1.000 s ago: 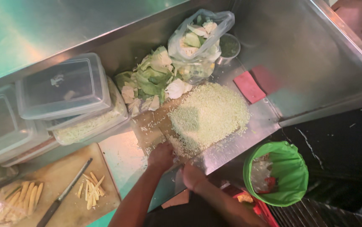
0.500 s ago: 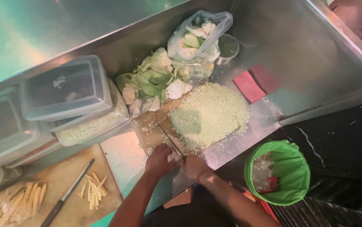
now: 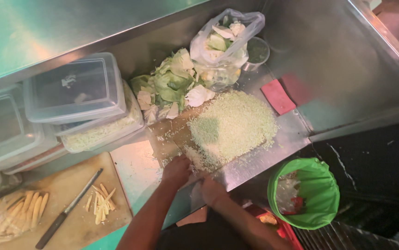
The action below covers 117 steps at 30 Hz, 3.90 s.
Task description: The person repeatedly chops cabbage on a wooden cutting board using a knife. Shredded cabbage accumulates on the board and is occasionally gathered by hand. The person also handles a plastic bag containing cabbage leaves and places them on the board.
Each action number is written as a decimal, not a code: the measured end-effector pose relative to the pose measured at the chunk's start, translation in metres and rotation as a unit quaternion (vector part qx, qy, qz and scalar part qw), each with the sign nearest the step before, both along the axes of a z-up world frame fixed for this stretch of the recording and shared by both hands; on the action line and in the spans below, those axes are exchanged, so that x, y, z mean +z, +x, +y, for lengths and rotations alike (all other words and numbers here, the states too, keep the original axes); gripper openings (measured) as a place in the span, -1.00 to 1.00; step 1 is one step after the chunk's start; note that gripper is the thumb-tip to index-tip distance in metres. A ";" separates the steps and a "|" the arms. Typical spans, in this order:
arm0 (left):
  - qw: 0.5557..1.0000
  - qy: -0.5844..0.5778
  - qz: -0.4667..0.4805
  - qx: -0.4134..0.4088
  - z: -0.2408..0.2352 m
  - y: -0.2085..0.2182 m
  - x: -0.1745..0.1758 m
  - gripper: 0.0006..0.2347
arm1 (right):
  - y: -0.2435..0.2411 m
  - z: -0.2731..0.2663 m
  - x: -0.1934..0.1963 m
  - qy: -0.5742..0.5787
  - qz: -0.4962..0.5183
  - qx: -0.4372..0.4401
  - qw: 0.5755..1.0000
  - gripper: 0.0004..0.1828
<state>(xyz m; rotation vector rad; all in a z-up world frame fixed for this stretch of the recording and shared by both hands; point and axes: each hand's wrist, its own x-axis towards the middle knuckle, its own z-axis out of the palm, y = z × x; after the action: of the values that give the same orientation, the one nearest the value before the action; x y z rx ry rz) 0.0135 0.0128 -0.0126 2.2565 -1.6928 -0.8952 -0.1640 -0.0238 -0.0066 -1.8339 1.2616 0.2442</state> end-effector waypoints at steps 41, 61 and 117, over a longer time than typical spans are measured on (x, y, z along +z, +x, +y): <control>0.996 -0.082 0.003 0.031 0.017 0.005 0.003 -0.77 | 0.007 -0.010 -0.006 -0.031 0.005 0.098 0.995 -0.57; 0.999 -0.027 0.000 0.043 0.012 0.011 -0.022 -0.82 | -0.001 0.006 -0.051 -0.022 0.023 0.100 0.994 -0.51; 0.979 -0.130 -0.029 -0.157 -0.062 0.070 -0.041 -0.64 | -0.089 0.004 0.016 -0.030 -0.114 -0.206 0.971 -0.48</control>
<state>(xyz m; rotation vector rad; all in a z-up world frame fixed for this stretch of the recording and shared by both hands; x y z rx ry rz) 0.0836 -0.0488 -0.0537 1.8970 -2.0956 -0.6209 -0.2527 -0.0200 0.0095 -1.5513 1.4571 -0.2289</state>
